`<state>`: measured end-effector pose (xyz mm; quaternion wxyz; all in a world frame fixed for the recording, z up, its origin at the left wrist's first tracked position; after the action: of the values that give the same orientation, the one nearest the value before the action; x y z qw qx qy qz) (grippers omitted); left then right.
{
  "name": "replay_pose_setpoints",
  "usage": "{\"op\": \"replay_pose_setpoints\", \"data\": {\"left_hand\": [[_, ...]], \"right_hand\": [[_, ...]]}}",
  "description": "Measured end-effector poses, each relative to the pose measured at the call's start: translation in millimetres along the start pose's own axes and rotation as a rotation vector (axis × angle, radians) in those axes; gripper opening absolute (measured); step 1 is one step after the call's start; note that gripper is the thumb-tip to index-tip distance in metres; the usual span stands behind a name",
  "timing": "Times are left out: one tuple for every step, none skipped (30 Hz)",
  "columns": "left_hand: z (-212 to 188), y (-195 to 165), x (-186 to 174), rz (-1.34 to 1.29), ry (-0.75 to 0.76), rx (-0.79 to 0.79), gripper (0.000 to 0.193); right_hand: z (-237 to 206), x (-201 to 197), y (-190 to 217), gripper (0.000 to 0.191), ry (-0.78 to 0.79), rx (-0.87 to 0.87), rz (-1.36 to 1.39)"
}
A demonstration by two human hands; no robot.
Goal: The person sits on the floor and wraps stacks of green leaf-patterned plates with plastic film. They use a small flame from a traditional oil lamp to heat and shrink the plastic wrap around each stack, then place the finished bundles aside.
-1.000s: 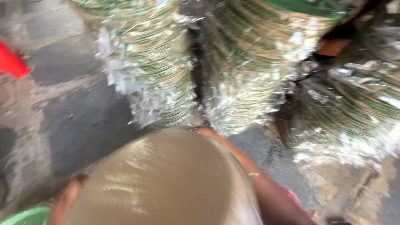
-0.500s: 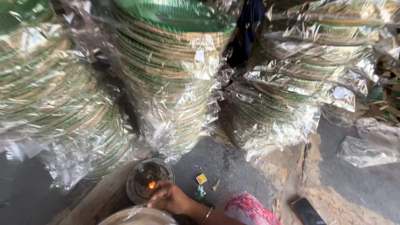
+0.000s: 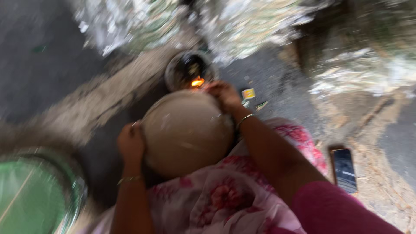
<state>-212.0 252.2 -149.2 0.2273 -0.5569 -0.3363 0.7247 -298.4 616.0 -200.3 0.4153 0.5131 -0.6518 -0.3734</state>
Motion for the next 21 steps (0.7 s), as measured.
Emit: {"op": "replay_pose_setpoints", "data": {"left_hand": [[-1.2, -3.0, 0.8, -0.031, -0.013, 0.025, 0.029], [-1.2, -7.1, 0.7, -0.069, -0.026, 0.059, 0.03], [-1.5, -8.3, 0.2, -0.083, -0.017, 0.003, 0.03], [-0.8, -8.5, -0.1, -0.1, -0.006, -0.049, 0.031], [-0.7, -7.2, -0.8, -0.118, 0.007, -0.101, 0.031], [-0.3, -5.8, -1.3, -0.131, 0.003, -0.119, 0.031], [0.1, -3.4, -1.4, -0.143, 0.001, -0.136, 0.031], [0.4, -0.3, -0.7, -0.156, 0.001, -0.152, 0.031], [0.8, 2.8, 0.4, -0.151, 0.007, -0.159, 0.031], [1.0, 6.6, 2.2, -0.146, 0.013, -0.165, 0.031], [0.9, 9.4, 3.7, -0.141, 0.019, -0.17, 0.031], [0.8, 12.8, 5.0, -0.126, 0.018, -0.181, 0.03], [1.4, 15.5, 5.4, -0.111, 0.017, -0.191, 0.029], [1.8, 16.3, 4.0, -0.097, 0.015, -0.2, 0.028], [2.9, 16.4, 0.6, -0.119, -0.043, -0.142, 0.026], [3.9, 16.9, -4.2, -0.14, -0.1, -0.083, 0.024], [4.7, 14.9, -10.5, -0.16, -0.159, -0.023, 0.022], [5.6, 13.1, -16.3, -0.194, -0.153, -0.076, 0.022], [6.0, 10.2, -25.8, -0.227, -0.145, -0.128, 0.023], [5.9, 5.5, -36.7, -0.259, -0.136, -0.182, 0.023], [4.9, -5.0, -47.5, -0.271, -0.144, -0.1, 0.021]], "right_hand": [[-1.4, 1.8, -1.0, 0.027, -0.083, 0.098, 0.254], [0.1, 5.4, 2.9, 0.029, -0.066, 0.069, 0.24], [1.7, 8.4, 7.3, 0.031, -0.052, 0.033, 0.226], [2.7, 10.9, 10.6, 0.034, -0.039, -0.005, 0.213], [4.7, 12.8, 12.9, 0.034, -0.028, -0.001, 0.227], [5.4, 14.0, 13.3, 0.034, -0.02, 0.004, 0.241], [7.0, 14.8, 13.6, 0.034, -0.014, 0.01, 0.256], [7.9, 15.4, 12.6, 0.034, -0.014, 0.008, 0.242], [8.4, 15.7, 11.6, 0.034, -0.015, 0.006, 0.228], [8.9, 16.0, 11.4, 0.034, -0.016, 0.004, 0.216], [8.6, 17.0, 11.3, 0.033, 0.012, -0.01, 0.192], [8.6, 17.2, 12.5, 0.031, 0.041, -0.024, 0.167], [7.5, 17.9, 15.6, 0.03, 0.07, -0.04, 0.142], [5.5, 19.2, 20.3, 0.029, 0.124, -0.04, 0.071], [3.0, 20.1, 27.2, 0.027, 0.178, -0.041, -0.001], [-0.7, 21.5, 35.1, 0.026, 0.232, -0.042, -0.074], [-6.0, 23.7, 44.6, 0.025, 0.352, -0.068, -0.107], [-13.2, 26.0, 54.1, 0.025, 0.472, -0.094, -0.139], [-22.0, 29.4, 62.3, 0.025, 0.593, -0.121, -0.17], [-31.1, 34.9, 67.6, 0.028, 0.661, -0.098, -0.144], [-40.9, 43.2, 70.4, 0.032, 0.73, -0.073, -0.117]]}}
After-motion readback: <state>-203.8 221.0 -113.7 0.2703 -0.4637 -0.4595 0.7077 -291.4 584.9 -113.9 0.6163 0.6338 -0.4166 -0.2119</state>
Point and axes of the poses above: each hand's wrist, its own z-axis towards the middle knuckle, its own x-axis out of the palm, y = z × x, the point moved 2 cm from there along z, towards the middle knuckle
